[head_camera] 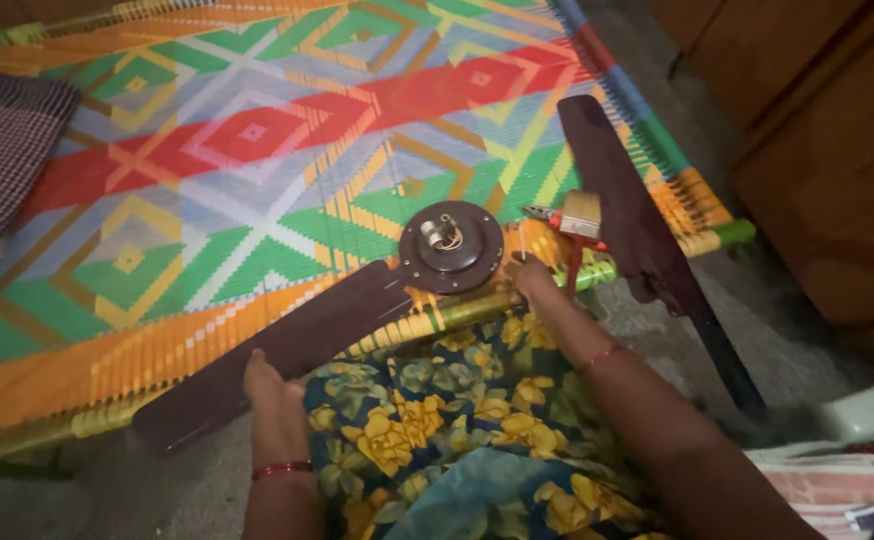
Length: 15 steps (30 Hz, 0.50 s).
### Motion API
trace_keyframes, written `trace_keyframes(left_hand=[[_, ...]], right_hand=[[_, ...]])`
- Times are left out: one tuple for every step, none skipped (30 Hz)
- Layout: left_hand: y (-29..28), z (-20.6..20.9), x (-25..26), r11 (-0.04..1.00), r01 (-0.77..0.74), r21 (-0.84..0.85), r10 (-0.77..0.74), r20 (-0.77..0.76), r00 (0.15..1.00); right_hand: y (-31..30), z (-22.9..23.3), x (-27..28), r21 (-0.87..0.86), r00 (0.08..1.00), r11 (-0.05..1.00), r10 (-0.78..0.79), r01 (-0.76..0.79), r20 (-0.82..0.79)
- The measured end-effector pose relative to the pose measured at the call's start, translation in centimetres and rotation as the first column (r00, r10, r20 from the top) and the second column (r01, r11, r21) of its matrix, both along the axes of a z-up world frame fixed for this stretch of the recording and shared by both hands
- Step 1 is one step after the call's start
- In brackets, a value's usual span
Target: The person attaches a fan blade to the motor housing using a screwdriver, then picks up a paintbrush and applies paint to the blade surface. The fan remains on a woven cot during the process.
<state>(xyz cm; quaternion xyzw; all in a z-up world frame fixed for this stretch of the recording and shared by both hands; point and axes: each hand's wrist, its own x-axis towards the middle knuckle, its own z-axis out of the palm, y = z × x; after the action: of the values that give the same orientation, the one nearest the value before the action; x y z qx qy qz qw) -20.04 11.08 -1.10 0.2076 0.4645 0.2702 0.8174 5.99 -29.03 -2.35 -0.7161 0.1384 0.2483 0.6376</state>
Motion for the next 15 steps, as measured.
trace_keyframes(left_hand=[[0.1,0.0,-0.1,0.999,-0.006,0.038,0.003,0.073,0.997],[0.1,0.1,-0.3,0.997,-0.071,0.039,0.072,-0.025,0.997],[-0.3,0.2,-0.2,0.990,-0.135,0.047,0.140,-0.123,0.983],[-0.7,0.2,0.1,0.978,-0.198,0.059,0.206,-0.217,0.954],[-1.3,0.1,-0.1,0.976,-0.196,0.095,0.214,-0.234,0.949],[-1.7,0.1,-0.2,0.973,-0.191,0.131,0.218,-0.246,0.944],[-1.8,0.2,-0.3,0.969,-0.184,0.167,0.223,-0.257,0.940],[-1.6,0.0,-0.3,0.976,-0.173,0.133,0.199,-0.225,0.954],[-1.3,-0.3,-0.6,0.982,-0.159,0.099,0.176,-0.191,0.966],[-0.8,-0.5,-1.2,0.988,-0.138,0.063,0.146,-0.155,0.977],[-0.1,-0.6,-2.5,0.957,0.043,0.288,0.011,-0.185,0.983],[0.5,-0.8,-3.7,0.845,0.231,0.483,-0.127,-0.237,0.963],[0.7,-1.3,-4.0,0.726,0.332,0.602,-0.206,-0.269,0.941],[0.8,-1.9,-3.8,0.686,0.363,0.631,-0.255,-0.259,0.932],[0.7,-2.6,-2.9,0.705,0.368,0.607,-0.301,-0.214,0.929]], right_hand=[[0.5,-0.3,0.9,-0.020,0.998,0.999,-0.038,0.037,-0.059],[0.7,-0.8,1.4,0.016,0.999,0.999,-0.045,0.045,-0.013],[0.8,-1.1,1.7,0.053,0.998,0.997,-0.054,0.052,0.033],[0.8,-1.2,1.9,0.089,0.995,0.994,-0.065,0.058,0.080],[1.0,-1.2,1.9,0.027,0.998,0.999,-0.036,0.034,0.053],[1.4,-1.0,2.0,-0.032,1.000,0.999,-0.011,0.011,0.030],[1.9,-0.8,2.1,-0.090,1.000,0.996,0.014,-0.013,0.005],[2.3,-0.5,2.1,-0.066,1.000,0.998,-0.005,0.007,0.028],[2.9,-0.3,2.1,-0.041,0.998,0.999,-0.025,0.027,0.052],[3.2,0.1,2.1,-0.019,0.996,0.998,-0.052,0.054,0.075],[3.9,0.5,2.2,0.007,0.997,0.997,-0.072,0.072,0.036],[4.2,0.9,2.4,0.027,0.995,0.994,-0.103,0.103,0.001],[4.1,1.2,2.6,0.046,0.990,0.990,-0.135,0.136,-0.034],[3.9,1.5,2.6,0.373,0.967,0.902,-0.149,0.219,-0.208],[3.5,1.8,2.6,0.637,0.923,0.696,-0.102,0.332,-0.370]])
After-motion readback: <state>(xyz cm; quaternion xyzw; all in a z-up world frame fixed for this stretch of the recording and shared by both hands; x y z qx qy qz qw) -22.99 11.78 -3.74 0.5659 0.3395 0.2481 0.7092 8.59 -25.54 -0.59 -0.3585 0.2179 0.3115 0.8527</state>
